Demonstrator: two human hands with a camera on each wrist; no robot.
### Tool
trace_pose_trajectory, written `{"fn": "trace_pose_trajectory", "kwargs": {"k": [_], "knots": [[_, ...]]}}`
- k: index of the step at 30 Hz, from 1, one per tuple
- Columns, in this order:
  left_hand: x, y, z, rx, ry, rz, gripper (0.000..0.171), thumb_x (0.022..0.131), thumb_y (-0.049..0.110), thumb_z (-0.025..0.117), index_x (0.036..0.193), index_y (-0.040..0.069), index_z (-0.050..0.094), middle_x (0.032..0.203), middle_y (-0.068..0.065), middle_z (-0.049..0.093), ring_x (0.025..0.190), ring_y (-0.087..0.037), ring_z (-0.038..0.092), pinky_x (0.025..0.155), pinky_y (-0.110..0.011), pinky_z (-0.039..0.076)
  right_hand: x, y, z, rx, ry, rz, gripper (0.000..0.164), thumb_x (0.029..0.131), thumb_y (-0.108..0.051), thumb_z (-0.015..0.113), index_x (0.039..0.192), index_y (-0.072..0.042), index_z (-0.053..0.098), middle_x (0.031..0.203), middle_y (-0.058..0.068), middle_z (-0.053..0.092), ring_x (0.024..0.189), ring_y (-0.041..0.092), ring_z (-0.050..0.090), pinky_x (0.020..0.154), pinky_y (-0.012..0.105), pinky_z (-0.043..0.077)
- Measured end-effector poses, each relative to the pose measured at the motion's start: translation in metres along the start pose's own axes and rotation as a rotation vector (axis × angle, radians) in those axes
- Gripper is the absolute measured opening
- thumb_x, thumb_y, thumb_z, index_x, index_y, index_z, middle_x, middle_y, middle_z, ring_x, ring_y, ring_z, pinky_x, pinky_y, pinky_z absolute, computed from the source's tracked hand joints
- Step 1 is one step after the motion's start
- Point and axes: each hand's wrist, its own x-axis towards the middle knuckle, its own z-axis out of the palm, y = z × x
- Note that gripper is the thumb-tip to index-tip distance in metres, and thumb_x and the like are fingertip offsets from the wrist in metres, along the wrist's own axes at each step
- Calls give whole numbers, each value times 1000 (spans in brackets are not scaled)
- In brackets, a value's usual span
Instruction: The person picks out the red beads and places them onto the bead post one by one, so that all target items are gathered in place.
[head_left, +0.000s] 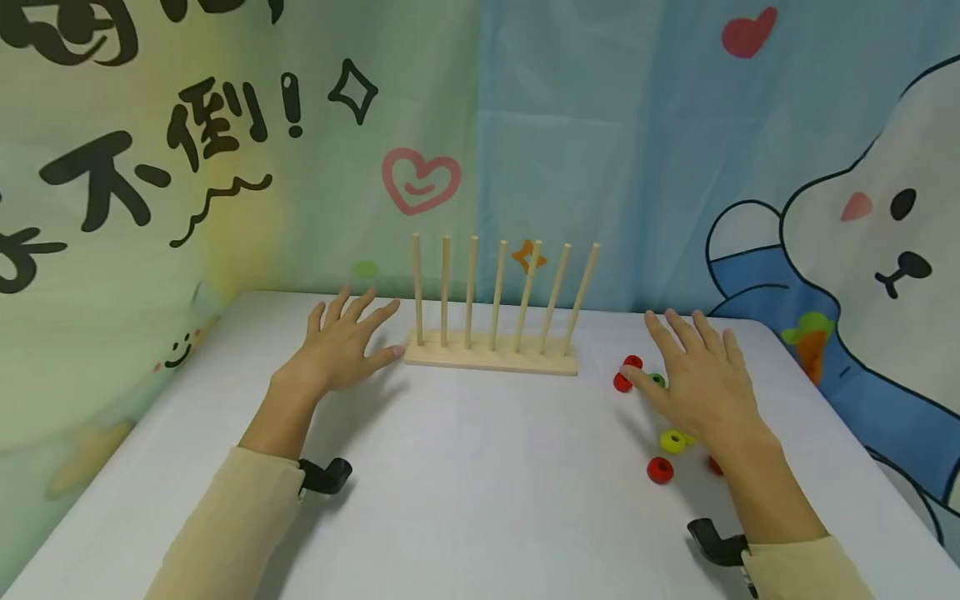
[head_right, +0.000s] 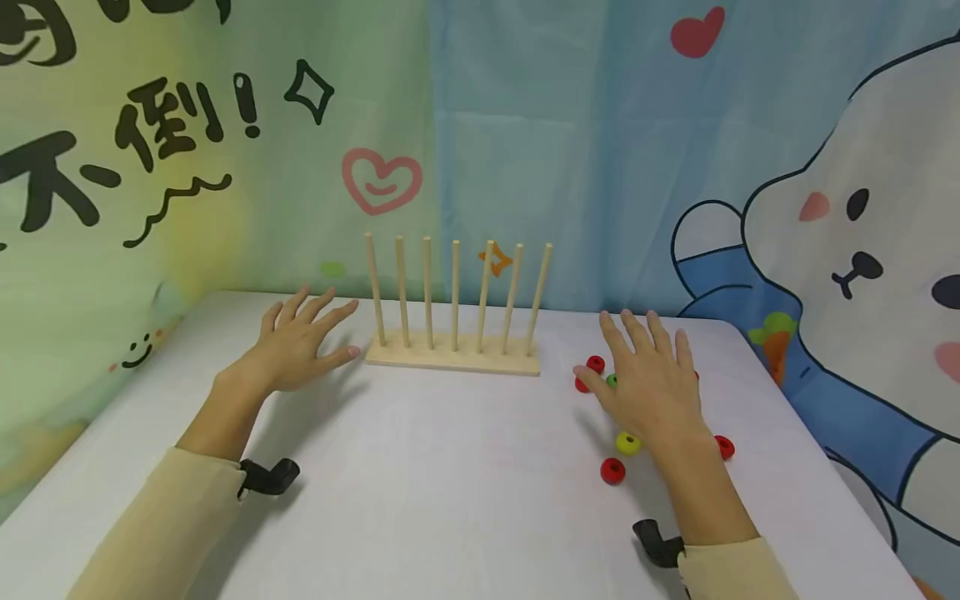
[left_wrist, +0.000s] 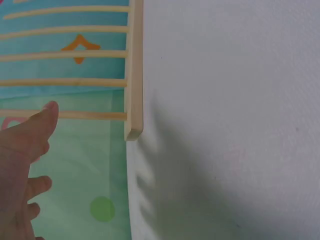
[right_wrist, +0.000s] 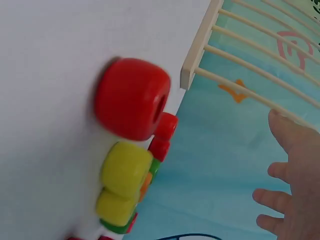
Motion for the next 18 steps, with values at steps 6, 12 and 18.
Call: {"fn": "trace_pose_trajectory", "kwargs": {"k": [6,12,18], "knots": [[5,-3,2,-62,-10,24,71,98,57,48,157,26,26,163,-14,16,147,-44,4,112,-68,5,-11,16,4,29,-18,-18,83,93,-57,56,155,-9,29,154,26,29,141,50,19,112,70,9],[13,-7,5,-163,-26,52,69,98,54,50,156,22,30,161,-17,18,144,-48,13,106,-74,15,-23,34,6,31,-26,-9,84,91,-56,60,152,-6,34,151,27,33,138,51,24,109,71,17],[15,-10,9,-259,-49,65,65,99,48,51,154,16,34,161,-17,17,143,-48,18,103,-77,20,-29,44,4,22,-35,-5,84,90,-57,61,152,-6,35,149,27,36,137,50,26,110,69,18]]}}
